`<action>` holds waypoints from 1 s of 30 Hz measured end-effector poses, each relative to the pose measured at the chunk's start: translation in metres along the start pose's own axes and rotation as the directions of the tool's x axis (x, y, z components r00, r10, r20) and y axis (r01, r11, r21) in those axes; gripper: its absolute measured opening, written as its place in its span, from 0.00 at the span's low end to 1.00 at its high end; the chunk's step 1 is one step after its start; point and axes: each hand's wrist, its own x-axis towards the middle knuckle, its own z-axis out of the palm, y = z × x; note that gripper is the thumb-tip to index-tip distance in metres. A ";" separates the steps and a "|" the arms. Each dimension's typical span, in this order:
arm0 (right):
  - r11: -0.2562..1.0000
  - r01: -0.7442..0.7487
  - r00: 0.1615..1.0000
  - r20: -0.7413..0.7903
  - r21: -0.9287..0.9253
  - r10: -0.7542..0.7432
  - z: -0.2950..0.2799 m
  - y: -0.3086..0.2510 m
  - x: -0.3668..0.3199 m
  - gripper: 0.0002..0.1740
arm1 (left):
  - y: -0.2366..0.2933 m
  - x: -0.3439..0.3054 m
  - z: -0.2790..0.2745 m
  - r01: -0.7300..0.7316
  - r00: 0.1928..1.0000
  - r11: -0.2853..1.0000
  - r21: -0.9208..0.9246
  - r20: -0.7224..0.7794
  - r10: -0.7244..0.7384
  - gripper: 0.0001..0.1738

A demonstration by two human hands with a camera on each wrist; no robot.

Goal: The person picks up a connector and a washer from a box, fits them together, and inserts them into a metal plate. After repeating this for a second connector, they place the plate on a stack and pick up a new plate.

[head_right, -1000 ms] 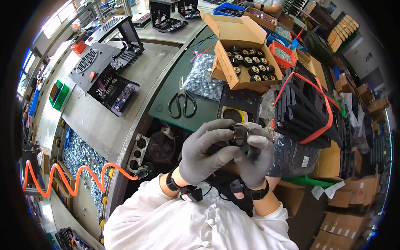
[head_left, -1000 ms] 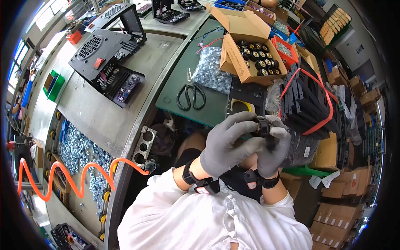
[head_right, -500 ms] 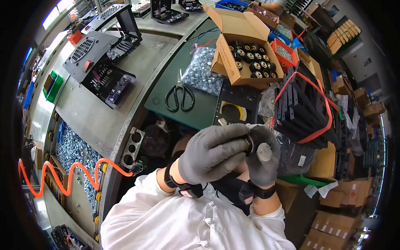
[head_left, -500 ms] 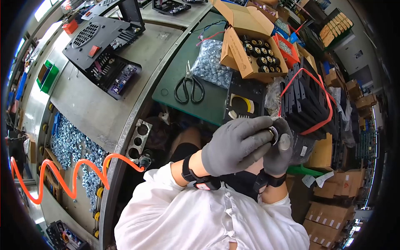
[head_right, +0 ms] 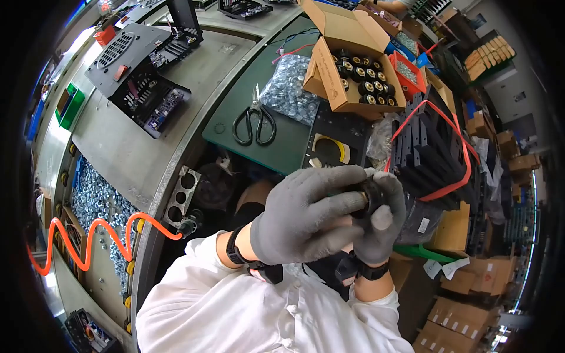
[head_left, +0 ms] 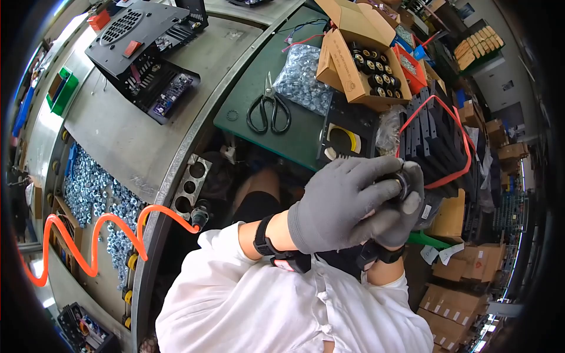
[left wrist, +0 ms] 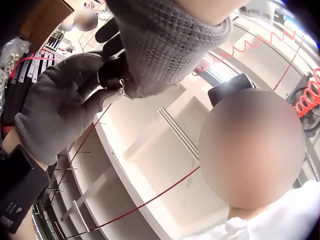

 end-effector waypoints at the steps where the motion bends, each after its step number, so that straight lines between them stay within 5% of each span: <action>1: 1.000 0.000 1.000 -0.002 -0.004 0.000 0.002 0.001 0.000 0.35 | 0.002 0.001 0.000 0.011 1.000 1.000 0.021 0.027 -0.012 0.23; 8: 0.953 -0.120 0.991 -0.023 0.280 0.131 0.012 0.007 -0.002 0.35 | -0.008 -0.016 0.013 0.003 0.985 0.997 0.082 -0.170 0.011 0.27; 11: 0.921 -0.174 0.984 0.094 0.349 0.150 0.008 0.008 -0.004 0.34 | -0.003 -0.010 0.002 -0.020 0.995 0.986 0.163 -0.089 0.035 0.26; 18: 0.984 -0.108 0.994 0.035 0.141 0.104 0.018 0.006 0.005 0.26 | -0.003 -0.010 -0.003 -0.010 0.998 0.973 0.231 -0.059 0.025 0.26; 21: 0.998 -0.060 0.998 0.031 0.018 0.059 0.019 0.007 0.010 0.20 | -0.011 -0.013 -0.003 0.055 0.997 0.987 0.152 -0.052 -0.048 0.24; 24: 0.945 -0.031 0.999 0.027 -0.326 0.042 0.032 0.002 0.021 0.14 | -0.028 -0.022 -0.003 0.217 0.973 0.950 -0.225 -0.026 -0.229 0.16; 25: 0.908 -0.070 0.997 0.007 -0.412 0.080 0.034 0.003 0.028 0.11 | -0.035 -0.030 -0.001 0.211 0.975 0.951 -0.226 -0.015 -0.220 0.16; 28: 0.842 -0.366 0.920 -0.018 -0.397 0.391 0.032 0.007 0.032 0.15 | -0.039 -0.044 0.001 0.530 0.821 0.747 -0.402 0.024 -0.570 0.13; 29: 0.911 -0.101 0.984 0.095 -0.401 0.151 0.023 0.030 0.032 0.15 | -0.041 -0.044 0.000 0.530 0.823 0.751 -0.394 0.027 -0.567 0.13; 30: 0.913 -0.055 0.984 0.132 -0.405 0.118 0.024 0.035 0.030 0.15 | -0.046 -0.047 -0.001 0.601 0.737 0.614 -0.511 0.058 -0.674 0.13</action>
